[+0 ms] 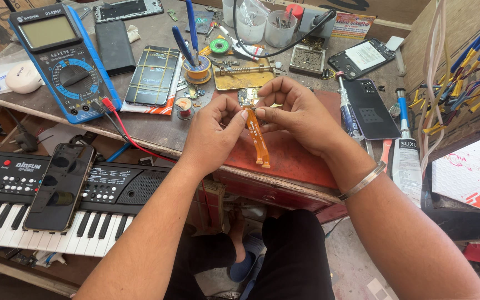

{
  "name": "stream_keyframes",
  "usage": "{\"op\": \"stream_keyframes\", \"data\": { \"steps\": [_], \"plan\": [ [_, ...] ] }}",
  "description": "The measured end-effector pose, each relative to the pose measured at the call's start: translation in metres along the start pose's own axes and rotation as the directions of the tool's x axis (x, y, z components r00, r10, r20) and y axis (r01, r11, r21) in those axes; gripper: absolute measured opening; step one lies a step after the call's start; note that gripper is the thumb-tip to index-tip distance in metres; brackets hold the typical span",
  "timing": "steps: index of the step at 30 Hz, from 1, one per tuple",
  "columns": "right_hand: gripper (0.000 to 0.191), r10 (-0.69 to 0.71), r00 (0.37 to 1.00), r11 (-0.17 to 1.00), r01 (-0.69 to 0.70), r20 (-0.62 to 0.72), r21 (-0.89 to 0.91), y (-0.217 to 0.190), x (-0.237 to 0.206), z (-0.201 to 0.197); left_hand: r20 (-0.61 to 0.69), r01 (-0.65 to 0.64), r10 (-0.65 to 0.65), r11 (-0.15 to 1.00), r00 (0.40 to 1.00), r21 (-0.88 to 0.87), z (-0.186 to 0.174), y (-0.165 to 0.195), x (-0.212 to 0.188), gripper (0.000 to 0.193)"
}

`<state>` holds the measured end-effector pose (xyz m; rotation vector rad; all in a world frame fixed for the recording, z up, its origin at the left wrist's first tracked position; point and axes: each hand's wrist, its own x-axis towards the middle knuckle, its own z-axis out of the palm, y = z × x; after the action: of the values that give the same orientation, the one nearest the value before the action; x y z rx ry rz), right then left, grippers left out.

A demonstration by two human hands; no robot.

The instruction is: The person solders a flexible orange ribbon cable using a soldering iron and flux, then uses a multimeter to test continuity on the cable. The person handles the cable, soldering iron, flux tube, and multimeter probes during the process.

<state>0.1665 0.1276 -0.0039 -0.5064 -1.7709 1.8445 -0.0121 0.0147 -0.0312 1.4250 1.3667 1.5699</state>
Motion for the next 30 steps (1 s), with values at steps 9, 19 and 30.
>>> {"op": "stream_keyframes", "data": {
  "steps": [9, 19, 30],
  "plan": [
    [0.028, -0.009, 1.0, 1.0, 0.009, -0.007, 0.021, -0.0023, -0.0019, 0.0, 0.003, -0.003, 0.003, 1.0, 1.0, 0.0, 0.0002, 0.0021, -0.0006, 0.014],
    [0.024, -0.033, 0.999, 0.999, 0.033, 0.018, 0.002, -0.0019, -0.003, 0.0006, -0.016, -0.007, 0.008, 0.998, 1.0, 0.064, 0.0002, 0.0009, -0.0004, 0.015],
    [0.022, -0.018, 0.997, 0.999, 0.014, -0.072, -0.053, -0.0034, -0.0011, 0.0001, -0.003, 0.018, -0.018, 1.0, 1.0, -0.016, -0.0004, 0.0009, 0.0, 0.013]
  ]
}}
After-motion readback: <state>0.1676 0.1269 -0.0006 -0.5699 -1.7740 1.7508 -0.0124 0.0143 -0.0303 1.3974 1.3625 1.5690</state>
